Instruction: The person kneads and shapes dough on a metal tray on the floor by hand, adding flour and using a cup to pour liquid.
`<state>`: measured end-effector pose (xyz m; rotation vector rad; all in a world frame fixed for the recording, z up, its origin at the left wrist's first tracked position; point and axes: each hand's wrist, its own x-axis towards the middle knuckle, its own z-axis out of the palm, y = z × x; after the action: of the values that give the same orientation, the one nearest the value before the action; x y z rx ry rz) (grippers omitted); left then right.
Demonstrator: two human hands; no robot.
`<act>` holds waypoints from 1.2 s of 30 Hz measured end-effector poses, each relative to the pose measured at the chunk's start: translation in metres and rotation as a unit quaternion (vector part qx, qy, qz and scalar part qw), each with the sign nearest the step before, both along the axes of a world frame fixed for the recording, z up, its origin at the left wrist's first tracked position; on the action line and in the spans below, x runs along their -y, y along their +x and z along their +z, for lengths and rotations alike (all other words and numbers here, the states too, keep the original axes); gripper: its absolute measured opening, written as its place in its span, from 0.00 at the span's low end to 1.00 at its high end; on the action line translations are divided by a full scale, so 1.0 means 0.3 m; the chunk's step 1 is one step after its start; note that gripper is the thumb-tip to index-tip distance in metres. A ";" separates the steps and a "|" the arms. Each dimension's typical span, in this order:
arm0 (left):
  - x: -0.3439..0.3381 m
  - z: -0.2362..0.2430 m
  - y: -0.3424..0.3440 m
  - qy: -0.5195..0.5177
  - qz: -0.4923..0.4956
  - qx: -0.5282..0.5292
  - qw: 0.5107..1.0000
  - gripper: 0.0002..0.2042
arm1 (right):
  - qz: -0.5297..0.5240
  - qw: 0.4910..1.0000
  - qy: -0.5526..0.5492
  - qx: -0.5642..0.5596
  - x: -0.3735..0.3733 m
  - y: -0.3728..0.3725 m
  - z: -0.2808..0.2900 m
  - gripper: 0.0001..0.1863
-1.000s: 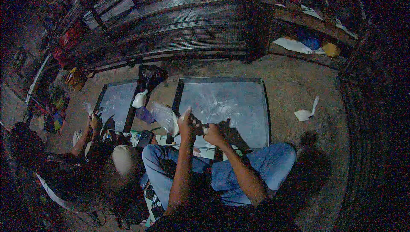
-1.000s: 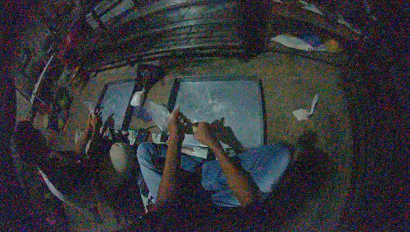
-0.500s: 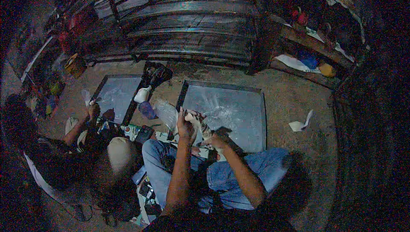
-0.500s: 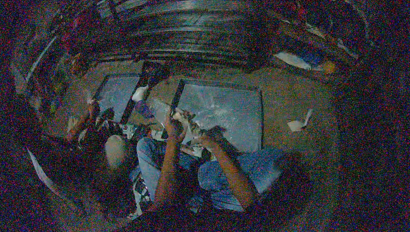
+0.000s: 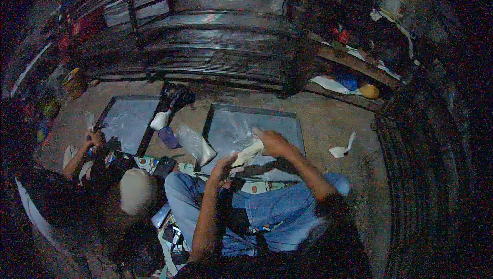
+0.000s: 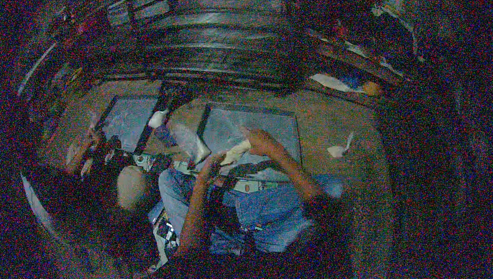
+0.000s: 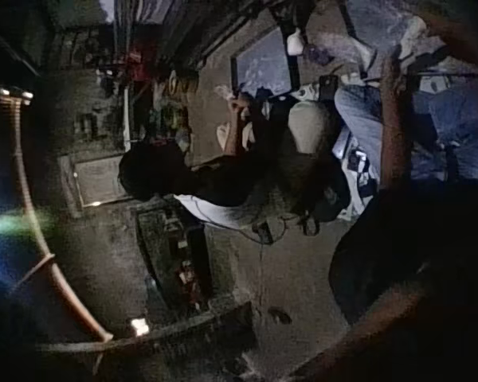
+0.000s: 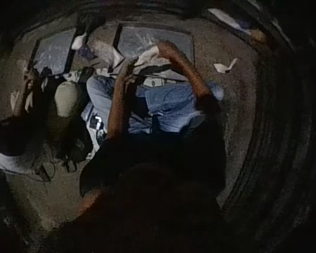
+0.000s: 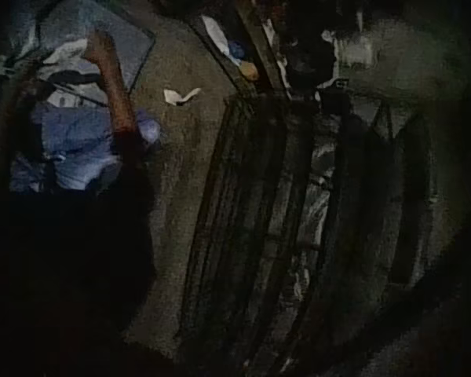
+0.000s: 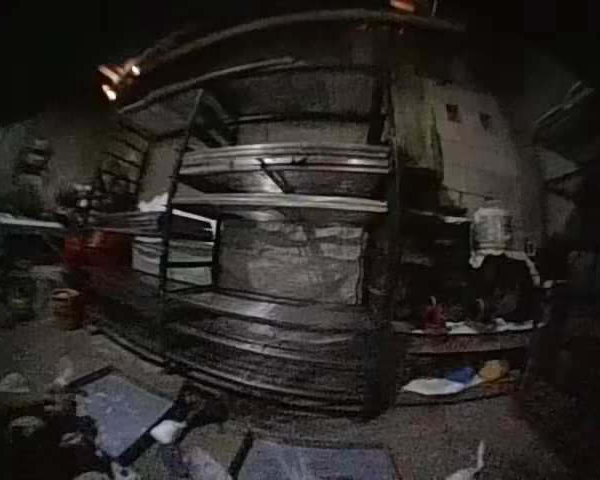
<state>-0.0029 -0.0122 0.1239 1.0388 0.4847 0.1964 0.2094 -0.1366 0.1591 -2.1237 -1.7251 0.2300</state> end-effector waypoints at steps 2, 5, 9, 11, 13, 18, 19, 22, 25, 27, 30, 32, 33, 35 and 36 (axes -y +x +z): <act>0.036 0.045 0.011 0.011 -0.050 0.008 0.999 0.22 | 0.056 0.995 -0.045 0.073 0.013 0.014 0.130 0.27; 0.036 0.020 0.042 0.228 -0.119 0.030 0.966 0.22 | 0.094 0.968 -0.168 0.160 -0.037 -0.032 0.332 0.18; 0.144 0.200 0.126 0.344 -0.082 0.007 0.935 0.19 | 0.162 0.953 -0.131 0.220 -0.057 -0.069 0.445 0.06; 0.158 0.193 0.144 0.363 -0.030 0.079 0.928 0.14 | 0.169 0.945 -0.140 0.244 -0.060 -0.107 0.437 0.07; 0.141 0.171 0.164 0.337 -0.023 0.034 0.941 0.11 | 0.134 0.924 -0.231 0.275 -0.077 -0.155 0.430 0.10; 0.146 0.121 0.125 0.178 -0.008 0.017 0.984 0.08 | 0.124 0.905 -0.137 0.383 -0.022 -0.225 0.281 0.17; 0.143 0.110 0.128 0.216 -0.020 0.019 0.976 0.09 | 0.110 0.914 -0.123 0.372 -0.017 -0.218 0.241 0.15; 0.146 0.050 0.150 0.332 -0.074 0.056 0.939 0.12 | 0.081 0.918 -0.175 0.348 0.010 -0.196 0.181 0.10; -0.054 -0.115 0.035 0.486 -0.087 0.067 0.867 0.15 | 0.119 0.922 -0.152 0.337 -0.148 -0.267 0.085 0.06; -0.097 -0.165 -0.030 0.470 -0.127 0.056 0.872 0.16 | 0.113 0.904 -0.215 0.352 -0.195 -0.277 0.050 0.05; 0.108 -0.147 0.075 0.437 -0.186 0.046 0.879 0.21 | 0.028 0.907 -0.215 0.362 0.062 -0.115 0.111 0.06; 0.138 -0.124 0.047 0.441 -0.156 0.012 0.884 0.23 | 0.013 0.894 -0.231 0.385 0.070 -0.103 0.101 0.07; 0.136 -0.110 0.026 0.423 -0.169 -0.006 0.890 0.24 | 0.025 0.898 -0.224 0.377 0.068 -0.115 0.089 0.07; 0.105 -0.098 -0.011 0.458 -0.112 0.030 0.881 0.25 | 0.050 0.908 -0.202 0.364 0.039 -0.191 0.113 0.08; 0.100 -0.092 -0.017 0.474 -0.086 0.051 0.875 0.25 | 0.050 0.910 -0.201 0.360 0.026 -0.222 0.108 0.08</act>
<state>-0.0082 -0.0423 0.0963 2.0172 0.1721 0.3433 0.1427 -0.1445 0.1915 -2.6322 -2.3612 -0.2329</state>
